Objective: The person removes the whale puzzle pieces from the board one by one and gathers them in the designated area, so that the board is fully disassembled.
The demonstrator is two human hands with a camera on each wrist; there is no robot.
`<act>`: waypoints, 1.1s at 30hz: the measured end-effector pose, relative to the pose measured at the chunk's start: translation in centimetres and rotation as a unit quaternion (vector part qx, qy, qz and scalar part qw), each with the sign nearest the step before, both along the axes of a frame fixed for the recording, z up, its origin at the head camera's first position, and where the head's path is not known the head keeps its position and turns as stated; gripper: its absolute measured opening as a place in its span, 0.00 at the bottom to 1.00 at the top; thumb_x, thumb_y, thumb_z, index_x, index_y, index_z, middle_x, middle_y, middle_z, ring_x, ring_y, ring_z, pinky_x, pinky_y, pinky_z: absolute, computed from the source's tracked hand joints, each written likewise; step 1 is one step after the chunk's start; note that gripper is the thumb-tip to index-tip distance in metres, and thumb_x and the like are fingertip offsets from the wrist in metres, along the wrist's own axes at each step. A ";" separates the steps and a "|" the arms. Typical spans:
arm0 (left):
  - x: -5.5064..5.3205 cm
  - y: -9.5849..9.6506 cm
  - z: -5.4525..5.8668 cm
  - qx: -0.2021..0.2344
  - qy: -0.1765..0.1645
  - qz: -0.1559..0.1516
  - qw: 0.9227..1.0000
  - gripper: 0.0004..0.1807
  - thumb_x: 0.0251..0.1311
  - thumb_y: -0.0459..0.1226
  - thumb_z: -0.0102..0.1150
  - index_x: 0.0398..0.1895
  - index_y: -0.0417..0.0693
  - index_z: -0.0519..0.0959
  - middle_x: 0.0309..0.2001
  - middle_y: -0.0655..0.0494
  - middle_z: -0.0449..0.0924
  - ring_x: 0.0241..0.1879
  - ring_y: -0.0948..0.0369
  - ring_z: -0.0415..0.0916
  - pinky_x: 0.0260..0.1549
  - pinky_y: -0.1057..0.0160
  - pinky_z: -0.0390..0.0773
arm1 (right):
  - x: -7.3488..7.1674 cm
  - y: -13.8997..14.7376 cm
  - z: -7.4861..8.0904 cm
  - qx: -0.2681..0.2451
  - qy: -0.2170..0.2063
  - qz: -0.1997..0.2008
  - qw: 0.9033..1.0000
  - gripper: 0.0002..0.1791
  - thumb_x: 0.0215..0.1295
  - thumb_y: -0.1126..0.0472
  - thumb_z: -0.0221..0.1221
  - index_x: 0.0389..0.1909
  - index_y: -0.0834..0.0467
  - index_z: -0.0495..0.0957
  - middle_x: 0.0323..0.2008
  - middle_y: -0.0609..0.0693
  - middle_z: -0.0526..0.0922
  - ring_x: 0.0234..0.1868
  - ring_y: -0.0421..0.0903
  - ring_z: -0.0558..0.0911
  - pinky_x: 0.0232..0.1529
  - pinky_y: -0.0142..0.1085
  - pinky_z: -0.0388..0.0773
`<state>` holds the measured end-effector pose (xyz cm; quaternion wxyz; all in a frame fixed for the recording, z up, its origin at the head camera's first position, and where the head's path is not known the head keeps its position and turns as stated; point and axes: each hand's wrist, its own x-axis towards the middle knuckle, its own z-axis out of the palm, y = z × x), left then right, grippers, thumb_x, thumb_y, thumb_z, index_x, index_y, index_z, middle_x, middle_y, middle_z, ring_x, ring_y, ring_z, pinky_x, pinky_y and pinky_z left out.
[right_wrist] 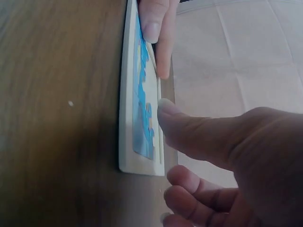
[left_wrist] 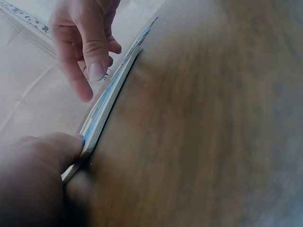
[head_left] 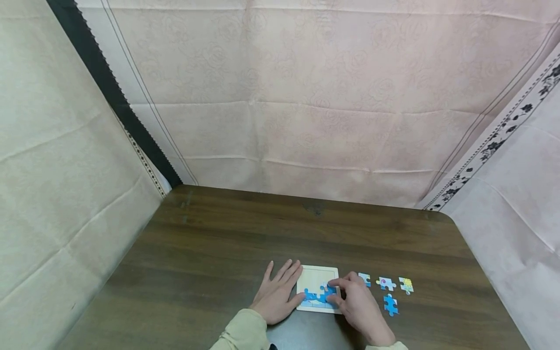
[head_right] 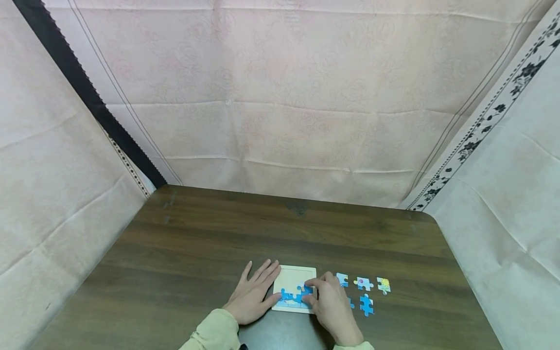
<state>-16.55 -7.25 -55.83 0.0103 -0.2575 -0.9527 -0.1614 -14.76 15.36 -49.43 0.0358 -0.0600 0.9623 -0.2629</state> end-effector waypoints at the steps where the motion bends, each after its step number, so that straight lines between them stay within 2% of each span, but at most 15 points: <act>1: 0.0 0.0 0.0 0.002 0.003 0.000 1.000 0.38 0.71 0.63 0.31 0.78 0.56 0.51 0.77 0.62 0.46 0.76 0.60 0.39 0.68 0.38 0.34 | 0.0 -0.1 0.0 0.005 0.002 0.001 1.000 0.12 0.55 0.57 0.71 0.41 0.51 0.87 0.31 0.46 0.69 0.30 0.43 0.66 0.27 0.34 0.64; 9: 0.0 0.0 0.3 0.006 -0.001 -0.002 1.000 0.38 0.71 0.62 0.32 0.77 0.55 0.52 0.77 0.60 0.48 0.76 0.59 0.41 0.68 0.38 0.35 | -0.2 -0.5 -0.5 0.029 0.010 0.011 0.999 0.14 0.53 0.57 0.72 0.41 0.54 0.87 0.30 0.47 0.69 0.31 0.44 0.65 0.30 0.36 0.64; 15: -0.2 0.0 0.0 -0.002 0.007 0.002 1.000 0.38 0.71 0.63 0.30 0.78 0.56 0.51 0.77 0.62 0.47 0.76 0.61 0.39 0.68 0.38 0.34 | -0.5 -0.6 -0.5 0.042 0.011 0.010 0.999 0.14 0.52 0.56 0.73 0.39 0.54 0.87 0.31 0.47 0.70 0.32 0.45 0.67 0.31 0.37 0.67; 25: 0.0 -0.1 0.2 0.001 -0.004 0.002 1.000 0.38 0.70 0.63 0.34 0.77 0.55 0.53 0.77 0.61 0.48 0.76 0.58 0.41 0.68 0.37 0.35 | -0.7 -0.6 -0.4 0.066 0.029 0.033 0.997 0.12 0.50 0.56 0.74 0.35 0.52 0.84 0.30 0.47 0.72 0.33 0.46 0.68 0.32 0.39 0.71; 33: -0.1 0.0 -0.1 0.004 0.003 -0.002 1.000 0.38 0.71 0.63 0.30 0.77 0.55 0.52 0.77 0.62 0.46 0.76 0.61 0.39 0.68 0.38 0.33 | -1.3 -0.8 0.0 0.083 0.013 0.044 0.996 0.12 0.48 0.58 0.75 0.32 0.52 0.82 0.30 0.47 0.71 0.35 0.47 0.68 0.34 0.41 0.73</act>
